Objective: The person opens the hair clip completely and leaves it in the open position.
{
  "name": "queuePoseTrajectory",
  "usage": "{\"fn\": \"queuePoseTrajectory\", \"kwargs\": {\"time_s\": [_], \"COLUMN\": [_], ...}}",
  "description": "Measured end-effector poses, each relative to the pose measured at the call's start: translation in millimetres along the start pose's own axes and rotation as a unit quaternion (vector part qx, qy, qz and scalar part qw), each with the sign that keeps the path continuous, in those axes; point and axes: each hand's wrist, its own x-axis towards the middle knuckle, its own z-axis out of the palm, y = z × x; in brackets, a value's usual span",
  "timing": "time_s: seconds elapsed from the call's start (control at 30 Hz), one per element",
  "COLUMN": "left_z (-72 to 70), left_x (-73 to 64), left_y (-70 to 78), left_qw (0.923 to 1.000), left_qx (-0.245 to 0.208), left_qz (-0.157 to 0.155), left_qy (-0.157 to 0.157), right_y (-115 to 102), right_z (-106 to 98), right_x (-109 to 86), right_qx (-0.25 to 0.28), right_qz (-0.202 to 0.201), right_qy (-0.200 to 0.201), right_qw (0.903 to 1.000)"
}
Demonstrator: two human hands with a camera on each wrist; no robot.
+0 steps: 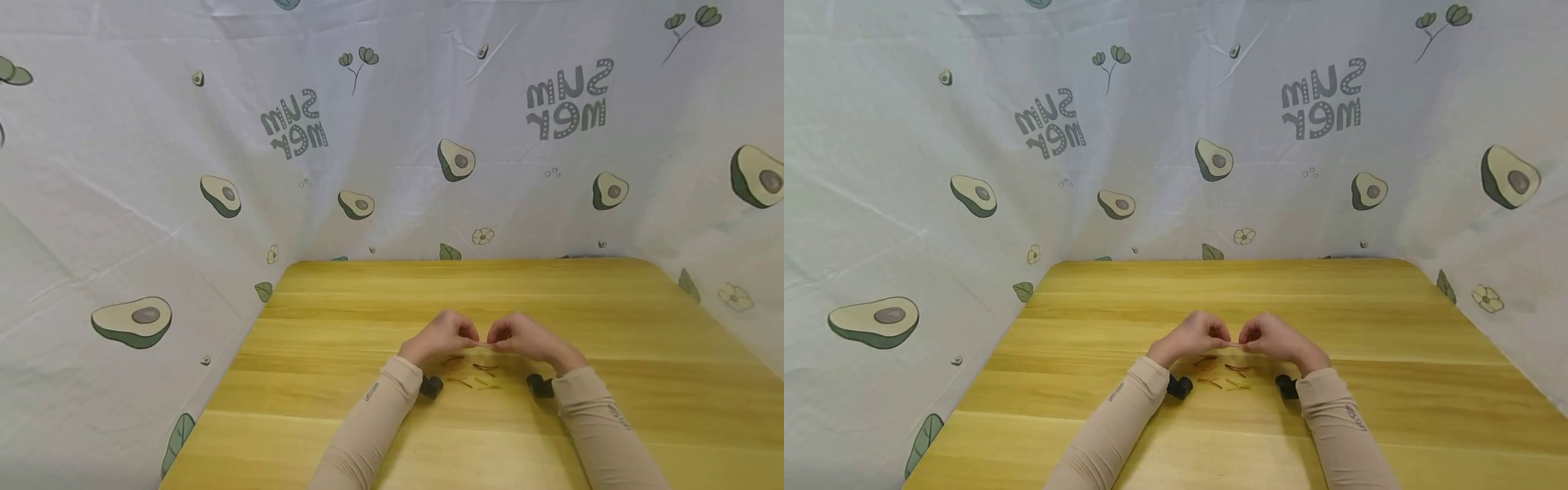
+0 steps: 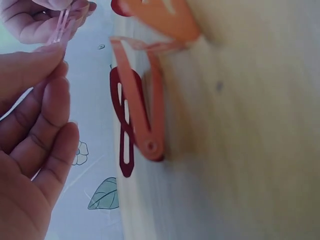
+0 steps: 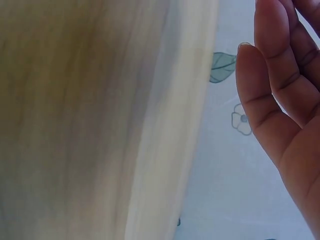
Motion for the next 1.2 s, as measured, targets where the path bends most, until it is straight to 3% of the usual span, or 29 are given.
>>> {"fn": "queuePoseTrajectory", "kwargs": {"time_s": [0.57, 0.97, 1.2], "left_z": [5.9, 9.7, 9.9], "left_x": [-0.9, 1.1, 3.9], "left_y": [1.0, -0.6, -1.3], "left_qw": [0.9988, 0.9977, 0.9947], "left_qx": [0.045, 0.061, 0.093], "left_qz": [-0.013, -0.008, 0.005], "left_qy": [-0.012, -0.03, -0.043], "right_y": [4, 9, 11], "right_z": [9, 11, 10], "right_x": [0.6, -0.4, 1.6], "right_qx": [0.002, 0.009, 0.004], "right_qz": [-0.003, 0.019, 0.021], "right_qy": [-0.015, -0.04, -0.047], "right_qw": [0.9999, 0.999, 0.9987]}}
